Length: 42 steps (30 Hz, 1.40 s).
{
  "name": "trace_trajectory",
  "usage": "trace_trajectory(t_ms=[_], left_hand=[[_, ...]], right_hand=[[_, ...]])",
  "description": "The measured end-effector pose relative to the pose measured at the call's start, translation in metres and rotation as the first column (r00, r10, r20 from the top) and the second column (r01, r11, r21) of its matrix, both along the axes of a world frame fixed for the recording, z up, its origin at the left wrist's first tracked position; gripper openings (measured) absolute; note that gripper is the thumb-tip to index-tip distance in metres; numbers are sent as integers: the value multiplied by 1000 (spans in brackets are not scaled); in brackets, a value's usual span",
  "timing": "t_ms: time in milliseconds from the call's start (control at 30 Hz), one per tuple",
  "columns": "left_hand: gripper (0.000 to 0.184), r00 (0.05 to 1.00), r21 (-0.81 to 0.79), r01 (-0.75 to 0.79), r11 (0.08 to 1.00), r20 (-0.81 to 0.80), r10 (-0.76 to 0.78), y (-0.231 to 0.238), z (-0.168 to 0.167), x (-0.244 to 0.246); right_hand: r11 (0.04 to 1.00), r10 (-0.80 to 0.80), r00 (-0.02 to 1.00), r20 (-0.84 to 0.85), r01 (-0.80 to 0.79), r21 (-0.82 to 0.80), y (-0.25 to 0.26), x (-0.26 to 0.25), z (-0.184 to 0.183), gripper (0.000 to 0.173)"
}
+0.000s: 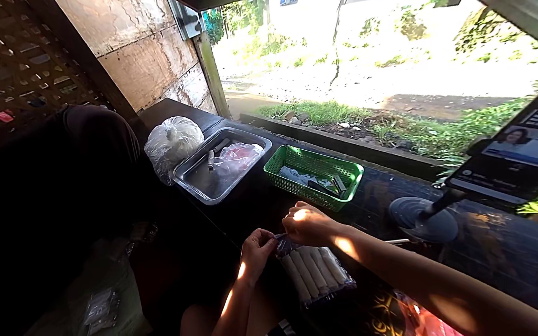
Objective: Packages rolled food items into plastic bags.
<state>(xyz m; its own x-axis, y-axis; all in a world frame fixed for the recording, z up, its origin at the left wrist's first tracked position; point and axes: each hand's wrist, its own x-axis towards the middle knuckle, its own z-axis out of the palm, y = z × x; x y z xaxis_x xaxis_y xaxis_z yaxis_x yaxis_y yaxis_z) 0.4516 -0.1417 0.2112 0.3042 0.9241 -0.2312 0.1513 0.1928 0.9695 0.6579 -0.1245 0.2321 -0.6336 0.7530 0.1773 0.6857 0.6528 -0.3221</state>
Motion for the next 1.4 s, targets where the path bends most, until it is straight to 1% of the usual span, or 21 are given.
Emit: trace_trajectory(t_ms=[33, 67, 133, 200, 267, 367, 433, 533, 600, 667, 700, 733, 767, 800, 833, 900, 933, 1000, 1067, 1200, 1400], left_hand=[[9, 1000, -22, 24, 999, 7, -24, 0, 2, -1], [14, 998, -52, 53, 997, 19, -52, 1, 5, -3], [26, 994, -119, 95, 988, 60, -88, 5, 9, -5], [36, 991, -182, 124, 975, 80, -111, 10, 11, -5], [40, 987, -245, 157, 957, 17, -158, 16, 18, -2], [46, 949, -303, 229, 925, -143, -281, 25, 27, 4], [38, 912, -299, 278, 913, -217, -349, 30, 30, 6], [28, 882, -278, 326, 904, -256, -397, 32, 30, 8], [25, 877, -257, 336, 906, -265, -401, 32, 26, 8], [25, 878, -244, 331, 911, -273, -393, 32, 24, 8], [25, 877, -241, 331, 912, -279, -392, 32, 23, 8], [26, 874, -236, 333, 913, -285, -393, 31, 22, 8], [26, 872, -229, 336, 914, -291, -394, 31, 21, 7], [26, 870, -226, 340, 913, -293, -397, 31, 21, 6], [26, 869, -220, 343, 913, -296, -397, 31, 21, 6], [25, 869, -210, 346, 915, -295, -396, 30, 20, 5], [25, 870, -208, 345, 915, -294, -395, 30, 19, 4], [24, 872, -201, 345, 917, -293, -392, 30, 18, 5], [24, 872, -197, 348, 917, -290, -394, 31, 18, 4], [24, 875, -195, 351, 916, -281, -395, 31, 18, 3], [24, 874, -194, 355, 915, -278, -398, 30, 17, 3]], right_hand=[[989, 21, 999, -47, -14, 144, -3, 1, -9, 13], [970, 34, 998, -60, -19, 242, -6, 1, -15, 14], [921, 37, 998, -40, -19, 389, -9, 2, -22, 16], [871, 34, 999, -26, -17, 492, -11, 1, -28, 18], [826, 37, 999, -19, -20, 564, -12, 1, -31, 22], [783, 32, 999, -2, -24, 621, -13, 0, -33, 26], [774, 24, 1000, 10, -25, 633, -14, -1, -34, 26], [763, 6, 1000, 23, -20, 646, -13, -1, -35, 25], [771, -4, 1000, 21, -10, 637, -13, -1, -35, 24], [847, -20, 999, -33, 35, 530, -14, 2, -30, 17], [908, -47, 994, -97, 83, 410, -17, 5, -25, 14], [956, -105, 979, -173, 147, 253, -21, 9, -20, 23], [973, -199, 951, -238, 220, 64, -24, 14, -13, 38], [948, -314, 906, -284, 284, -143, -26, 19, -5, 48], [883, -427, 855, -293, 325, -338, -26, 25, 1, 50], [692, -614, 753, -238, 369, -620, -24, 33, 9, 41], [588, -677, 714, -179, 379, -714, -23, 36, 12, 37], [448, -731, 678, -79, 389, -805, -21, 39, 16, 31], [388, -736, 677, -32, 382, -838, -19, 40, 17, 27], [353, -696, 718, 29, 376, -857, -13, 40, 21, 28], [378, -629, 772, 89, 404, -833, -8, 39, 28, 18]])
